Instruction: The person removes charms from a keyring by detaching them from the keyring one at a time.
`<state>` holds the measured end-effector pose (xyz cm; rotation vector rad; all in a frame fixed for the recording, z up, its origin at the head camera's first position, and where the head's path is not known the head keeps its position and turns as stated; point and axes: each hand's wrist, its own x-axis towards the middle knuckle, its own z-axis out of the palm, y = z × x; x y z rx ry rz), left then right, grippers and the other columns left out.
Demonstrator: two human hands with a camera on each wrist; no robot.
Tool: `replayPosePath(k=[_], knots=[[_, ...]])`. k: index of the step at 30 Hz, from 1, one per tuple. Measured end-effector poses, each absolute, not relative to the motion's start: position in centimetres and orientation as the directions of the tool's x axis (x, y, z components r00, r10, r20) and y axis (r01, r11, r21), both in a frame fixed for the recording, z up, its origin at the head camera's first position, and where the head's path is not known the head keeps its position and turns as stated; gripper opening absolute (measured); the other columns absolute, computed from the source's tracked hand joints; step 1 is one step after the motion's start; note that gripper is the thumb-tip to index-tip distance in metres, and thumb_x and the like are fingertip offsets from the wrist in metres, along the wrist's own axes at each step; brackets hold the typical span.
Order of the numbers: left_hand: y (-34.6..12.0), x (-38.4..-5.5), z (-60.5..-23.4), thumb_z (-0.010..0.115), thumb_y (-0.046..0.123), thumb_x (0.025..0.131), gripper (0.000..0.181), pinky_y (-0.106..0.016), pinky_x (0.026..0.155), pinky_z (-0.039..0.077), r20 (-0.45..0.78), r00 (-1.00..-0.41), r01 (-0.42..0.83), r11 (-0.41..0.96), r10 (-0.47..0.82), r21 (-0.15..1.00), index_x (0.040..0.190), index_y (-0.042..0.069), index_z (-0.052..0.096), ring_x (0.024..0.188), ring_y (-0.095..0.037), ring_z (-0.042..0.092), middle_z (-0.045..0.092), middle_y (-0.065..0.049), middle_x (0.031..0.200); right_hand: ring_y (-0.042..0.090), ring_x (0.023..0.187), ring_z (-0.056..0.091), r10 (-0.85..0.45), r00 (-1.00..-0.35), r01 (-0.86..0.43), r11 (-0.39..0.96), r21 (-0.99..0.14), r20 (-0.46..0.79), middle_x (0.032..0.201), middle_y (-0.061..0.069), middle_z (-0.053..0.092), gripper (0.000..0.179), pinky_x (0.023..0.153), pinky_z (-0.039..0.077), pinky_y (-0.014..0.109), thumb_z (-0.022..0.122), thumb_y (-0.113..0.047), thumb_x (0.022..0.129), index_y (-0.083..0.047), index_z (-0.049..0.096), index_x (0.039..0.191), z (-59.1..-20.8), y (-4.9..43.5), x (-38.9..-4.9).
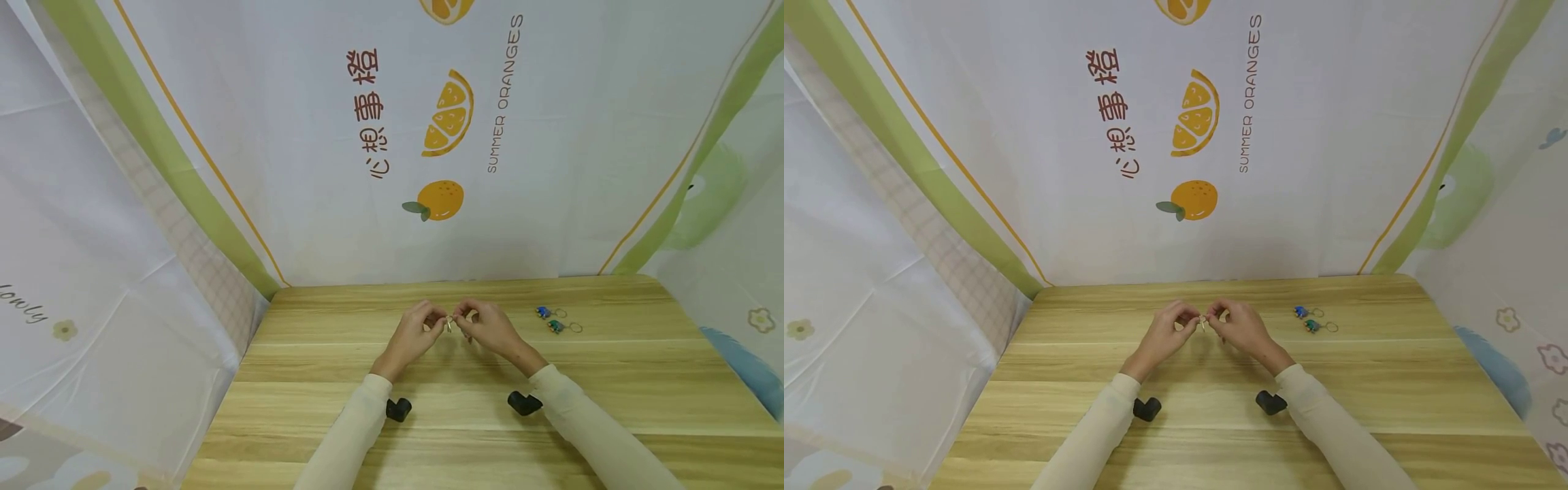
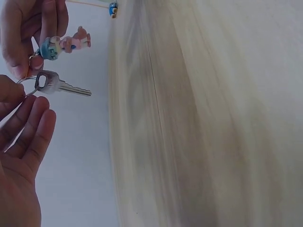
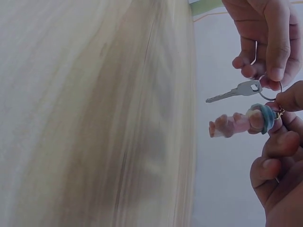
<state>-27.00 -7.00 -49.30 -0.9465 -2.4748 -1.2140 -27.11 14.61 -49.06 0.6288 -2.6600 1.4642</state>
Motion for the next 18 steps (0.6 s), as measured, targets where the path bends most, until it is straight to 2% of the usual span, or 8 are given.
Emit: replayPosePath(k=[9, 18], knots=[[-6.83, -26.93, -48.98, 0.065, 0.017, 0.108, 0.013, -0.021, 0.074, 0.055, 0.42, -0.787, 0.614, 0.503, 0.452, 0.609, 0.112, 0.008, 0.075, 0.085, -0.011, 0.062, 0.071, -0.005, 0.103, 0.038, 0.057, 0.066, -0.333, -0.909, -0.395, 0.493, -0.775, 0.252, 0.094, 0.005, 0.073, 0.008, 0.044, 0.044, 0.027, 0.067, -0.015, 0.106, -0.009, 0.072, 0.108, -48.9, 14.43, -27.11], [-6.83, -27.06, -48.85, 0.065, 0.014, 0.107, 0.01, -0.02, 0.073, 0.052, 0.398, -0.798, 0.6, 0.526, 0.453, 0.604, 0.107, 0.008, 0.074, 0.082, -0.009, 0.059, 0.071, -0.004, 0.098, 0.037, 0.057, 0.067, -0.345, -0.891, -0.437, 0.476, -0.763, 0.295, 0.096, 0.006, 0.074, 0.006, 0.044, 0.043, 0.025, 0.069, -0.014, 0.105, -0.009, 0.072, 0.107, -49.04, 14.12, -27.1]])
